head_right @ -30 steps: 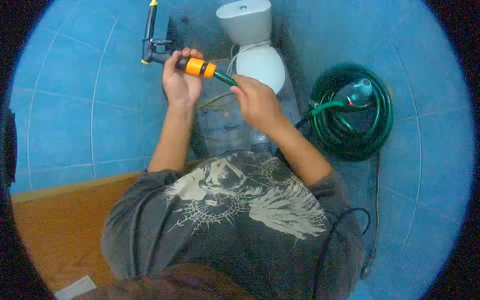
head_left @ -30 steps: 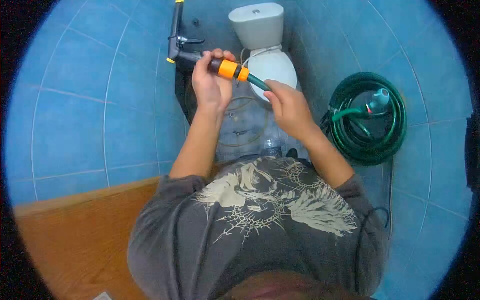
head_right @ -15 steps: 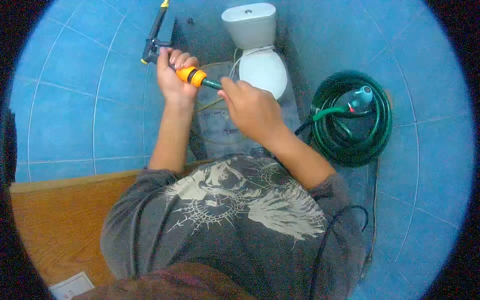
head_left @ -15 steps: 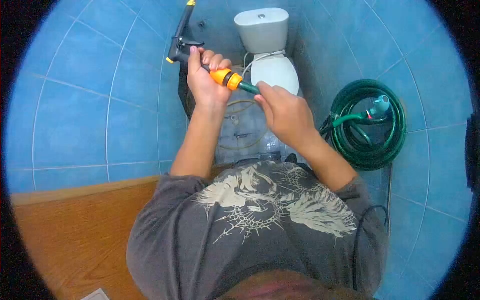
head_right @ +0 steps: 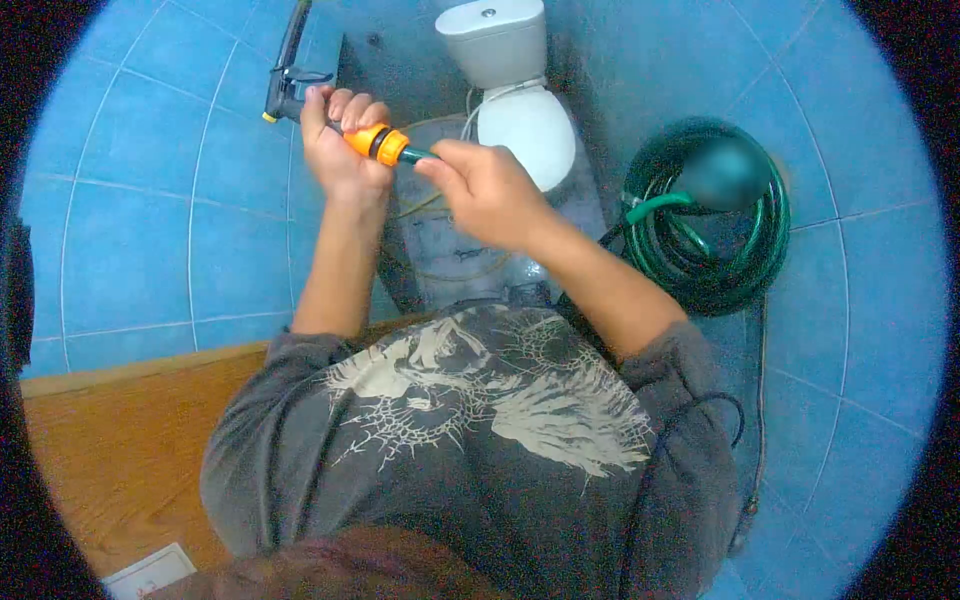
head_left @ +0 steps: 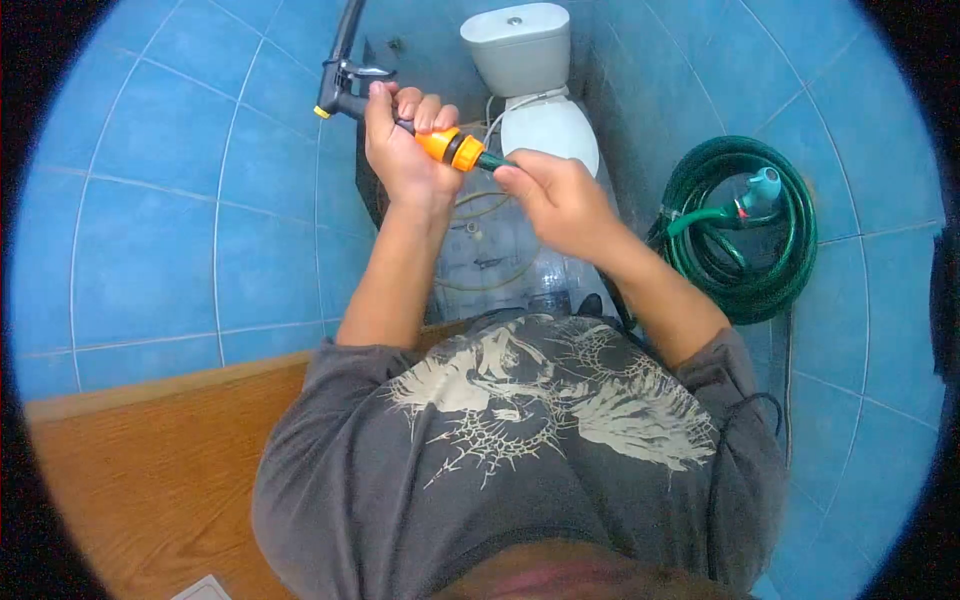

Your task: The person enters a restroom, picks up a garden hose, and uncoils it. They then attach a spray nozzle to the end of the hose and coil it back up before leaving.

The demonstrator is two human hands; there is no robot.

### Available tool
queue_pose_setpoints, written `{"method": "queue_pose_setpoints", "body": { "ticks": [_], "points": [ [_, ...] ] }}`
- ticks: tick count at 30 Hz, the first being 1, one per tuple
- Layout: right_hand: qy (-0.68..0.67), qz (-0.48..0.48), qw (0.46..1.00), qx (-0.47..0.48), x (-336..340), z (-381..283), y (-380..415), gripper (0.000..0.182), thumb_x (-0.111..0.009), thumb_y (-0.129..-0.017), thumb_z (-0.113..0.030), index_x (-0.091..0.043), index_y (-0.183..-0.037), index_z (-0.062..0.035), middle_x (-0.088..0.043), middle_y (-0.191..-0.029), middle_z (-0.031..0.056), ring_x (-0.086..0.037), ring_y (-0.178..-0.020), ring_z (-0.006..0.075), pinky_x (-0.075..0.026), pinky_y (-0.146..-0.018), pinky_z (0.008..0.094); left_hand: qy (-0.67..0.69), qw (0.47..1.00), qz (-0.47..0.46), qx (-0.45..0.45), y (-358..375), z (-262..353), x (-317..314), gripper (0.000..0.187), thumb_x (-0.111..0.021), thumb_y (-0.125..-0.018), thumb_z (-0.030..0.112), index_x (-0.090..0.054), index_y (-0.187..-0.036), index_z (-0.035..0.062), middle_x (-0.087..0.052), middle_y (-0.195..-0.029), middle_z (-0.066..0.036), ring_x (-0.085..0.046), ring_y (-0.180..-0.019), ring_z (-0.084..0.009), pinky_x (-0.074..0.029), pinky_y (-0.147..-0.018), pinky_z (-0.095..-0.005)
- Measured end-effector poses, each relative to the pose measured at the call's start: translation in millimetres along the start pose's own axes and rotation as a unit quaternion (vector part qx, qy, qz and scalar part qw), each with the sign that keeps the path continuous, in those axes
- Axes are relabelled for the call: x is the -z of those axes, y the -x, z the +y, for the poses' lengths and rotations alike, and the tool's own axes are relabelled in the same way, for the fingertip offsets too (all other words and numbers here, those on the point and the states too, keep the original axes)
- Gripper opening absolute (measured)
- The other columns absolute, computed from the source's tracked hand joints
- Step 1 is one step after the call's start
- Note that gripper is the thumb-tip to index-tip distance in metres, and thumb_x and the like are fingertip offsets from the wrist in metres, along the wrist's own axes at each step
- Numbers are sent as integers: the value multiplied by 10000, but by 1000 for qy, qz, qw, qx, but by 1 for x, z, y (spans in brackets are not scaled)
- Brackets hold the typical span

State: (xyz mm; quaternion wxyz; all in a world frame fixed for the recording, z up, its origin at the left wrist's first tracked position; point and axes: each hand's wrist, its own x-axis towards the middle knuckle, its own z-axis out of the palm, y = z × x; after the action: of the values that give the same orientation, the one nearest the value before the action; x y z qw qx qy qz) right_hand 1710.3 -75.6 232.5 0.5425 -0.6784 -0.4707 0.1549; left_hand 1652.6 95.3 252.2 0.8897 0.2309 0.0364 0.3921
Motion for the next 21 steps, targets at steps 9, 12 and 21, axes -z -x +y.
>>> {"method": "queue_pose_setpoints", "body": {
  "ticks": [9, 12, 21],
  "points": [
    [117, 39, 992, 20, 6, -32, -7, 281, -555, -963, -271, -520, -840, -21, -638, -723, 191, -615, -665, 419, -447, -545, 498, 97, 995, 15, 29, -8, 9, -8, 219, -480, -1017, 286, -456, -877, 120, -407, -694, 10, -395, -574, -112, -414, -563, -286],
    [209, 101, 970, 68, 1, -41, -6, 247, -541, -968, -275, -515, -892, -42, -623, -701, 181, -621, -652, 403, -461, -536, 499, 123, 989, 61, 62, -18, 14, -3, 296, -432, -1039, 324, -424, -840, 105, -410, -697, -5, -413, -601, -136, -446, -604, -301],
    [258, 133, 951, 106, 17, -46, -6, 232, -518, -975, -287, -522, -905, -66, -616, -714, 167, -625, -666, 380, -477, -560, 496, 253, 942, 66, 211, -14, 28, -10, 452, -396, -1032, 435, -409, -755, 78, -422, -649, -28, -457, -633, -179, -455, -646, -330]
  ]
}}
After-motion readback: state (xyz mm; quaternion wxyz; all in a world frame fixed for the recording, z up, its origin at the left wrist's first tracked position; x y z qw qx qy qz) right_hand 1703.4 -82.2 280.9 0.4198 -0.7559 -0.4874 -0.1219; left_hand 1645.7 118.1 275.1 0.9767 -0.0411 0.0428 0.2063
